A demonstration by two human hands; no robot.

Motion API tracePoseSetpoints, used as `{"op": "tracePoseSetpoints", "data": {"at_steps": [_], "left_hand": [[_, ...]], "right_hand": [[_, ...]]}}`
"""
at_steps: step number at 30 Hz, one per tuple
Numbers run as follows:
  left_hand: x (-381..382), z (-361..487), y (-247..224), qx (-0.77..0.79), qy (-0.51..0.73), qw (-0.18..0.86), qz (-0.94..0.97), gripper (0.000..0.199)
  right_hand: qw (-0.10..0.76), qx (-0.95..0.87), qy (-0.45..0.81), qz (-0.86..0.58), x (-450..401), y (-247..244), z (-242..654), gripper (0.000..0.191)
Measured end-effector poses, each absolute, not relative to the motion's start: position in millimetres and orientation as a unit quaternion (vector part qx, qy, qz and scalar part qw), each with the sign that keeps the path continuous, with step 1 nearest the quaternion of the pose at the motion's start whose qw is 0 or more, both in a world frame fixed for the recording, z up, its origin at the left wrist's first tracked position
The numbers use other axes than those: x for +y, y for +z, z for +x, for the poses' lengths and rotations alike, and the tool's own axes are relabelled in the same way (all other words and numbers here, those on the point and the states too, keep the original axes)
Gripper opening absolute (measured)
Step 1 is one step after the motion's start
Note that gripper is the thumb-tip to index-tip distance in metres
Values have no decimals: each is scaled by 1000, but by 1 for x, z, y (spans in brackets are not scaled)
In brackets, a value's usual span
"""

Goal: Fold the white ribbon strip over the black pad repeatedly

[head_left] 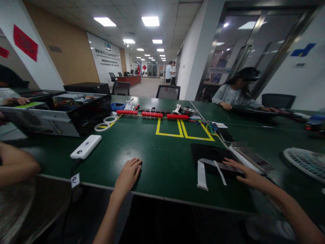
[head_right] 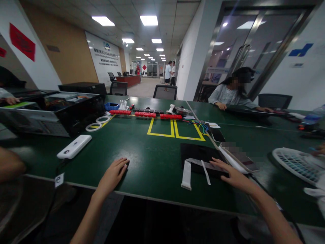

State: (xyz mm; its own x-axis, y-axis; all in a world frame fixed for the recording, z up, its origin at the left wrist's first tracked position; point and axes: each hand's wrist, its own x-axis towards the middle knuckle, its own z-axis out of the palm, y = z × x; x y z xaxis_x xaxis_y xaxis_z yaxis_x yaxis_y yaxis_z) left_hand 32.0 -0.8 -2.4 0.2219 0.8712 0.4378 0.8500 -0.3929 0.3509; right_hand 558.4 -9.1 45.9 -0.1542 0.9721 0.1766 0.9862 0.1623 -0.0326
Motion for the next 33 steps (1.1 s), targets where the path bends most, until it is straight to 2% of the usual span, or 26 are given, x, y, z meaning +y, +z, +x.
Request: {"op": "tracePoseSetpoints", "data": {"at_steps": [3,8,12,16,21,28,33], "left_hand": [[-1,32,-4,548,298,19,781,30],[0,32,-4,547,298,22,782,31],[0,31,-5,543,295,17,786,31],[0,31,-6,545,301,13,782,30],[0,31,-5,543,303,19,783,30],[-1,31,-3,545,308,29,779,30],[-1,30,-3,544,302,29,782,30]], "right_hand": [[33,-790,-9,-612,-11,40,567,59],[-35,-771,-99,-628,-7,46,554,48],[35,-731,-161,-662,-11,61,539,38],[104,-565,-228,-786,-20,81,527,45],[77,-437,-197,-874,-17,90,530,50],[55,-520,-182,-833,-1,66,531,43],[65,-546,-312,-775,0,59,515,48]]}}
